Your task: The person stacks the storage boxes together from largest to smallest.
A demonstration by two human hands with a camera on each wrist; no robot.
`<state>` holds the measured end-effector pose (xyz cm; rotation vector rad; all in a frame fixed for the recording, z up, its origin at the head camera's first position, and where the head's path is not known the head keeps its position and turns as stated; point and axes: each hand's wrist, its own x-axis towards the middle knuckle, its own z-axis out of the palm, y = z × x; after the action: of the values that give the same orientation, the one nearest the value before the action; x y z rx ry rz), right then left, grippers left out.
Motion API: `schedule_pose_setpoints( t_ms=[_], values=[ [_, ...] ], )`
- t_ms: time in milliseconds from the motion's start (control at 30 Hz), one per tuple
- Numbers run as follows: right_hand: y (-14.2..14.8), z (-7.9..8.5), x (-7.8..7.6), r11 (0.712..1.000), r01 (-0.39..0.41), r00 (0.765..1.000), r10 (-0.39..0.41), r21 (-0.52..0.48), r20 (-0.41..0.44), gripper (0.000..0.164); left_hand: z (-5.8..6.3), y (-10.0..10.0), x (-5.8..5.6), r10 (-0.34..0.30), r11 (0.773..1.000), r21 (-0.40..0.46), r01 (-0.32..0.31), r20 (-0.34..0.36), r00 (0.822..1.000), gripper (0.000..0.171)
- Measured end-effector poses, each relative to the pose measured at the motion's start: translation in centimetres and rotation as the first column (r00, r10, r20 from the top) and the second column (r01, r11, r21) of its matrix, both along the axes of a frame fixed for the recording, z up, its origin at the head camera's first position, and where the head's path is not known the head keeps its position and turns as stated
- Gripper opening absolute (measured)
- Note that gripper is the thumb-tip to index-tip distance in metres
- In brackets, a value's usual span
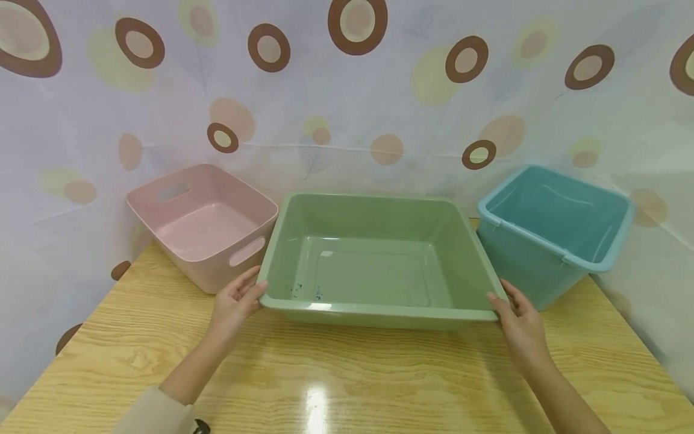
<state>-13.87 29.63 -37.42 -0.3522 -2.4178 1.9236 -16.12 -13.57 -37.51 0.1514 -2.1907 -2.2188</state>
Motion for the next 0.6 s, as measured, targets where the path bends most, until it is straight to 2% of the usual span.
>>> schedule_pose_setpoints(
  t_ms=[167, 367, 600],
  values=[
    [0.0, 0.3, 0.3, 0.997, 0.003, 1.000, -0.002, 0.073, -0.021, 0.070, 0.0, -0.7, 0.1, -0.018, 1.000, -0.001, 0.018, -0.010, 1.000, 0.048],
    [-0.8, 0.9, 0.9, 0.987, 0.065, 0.995, -0.052, 0.148, -0.091, 0.067, -0.3, -1.6, 0.5, -0.033, 0.999, 0.027, 0.034, -0.041, 0.999, 0.049],
    [-2.1, 1.8, 1.5, 0.984, 0.109, 0.985, -0.087, 0.142, -0.149, 0.064, -0.5, -2.8, 0.9, -0.046, 0.999, -0.009, 0.046, -0.048, 0.998, 0.051]
  ],
)
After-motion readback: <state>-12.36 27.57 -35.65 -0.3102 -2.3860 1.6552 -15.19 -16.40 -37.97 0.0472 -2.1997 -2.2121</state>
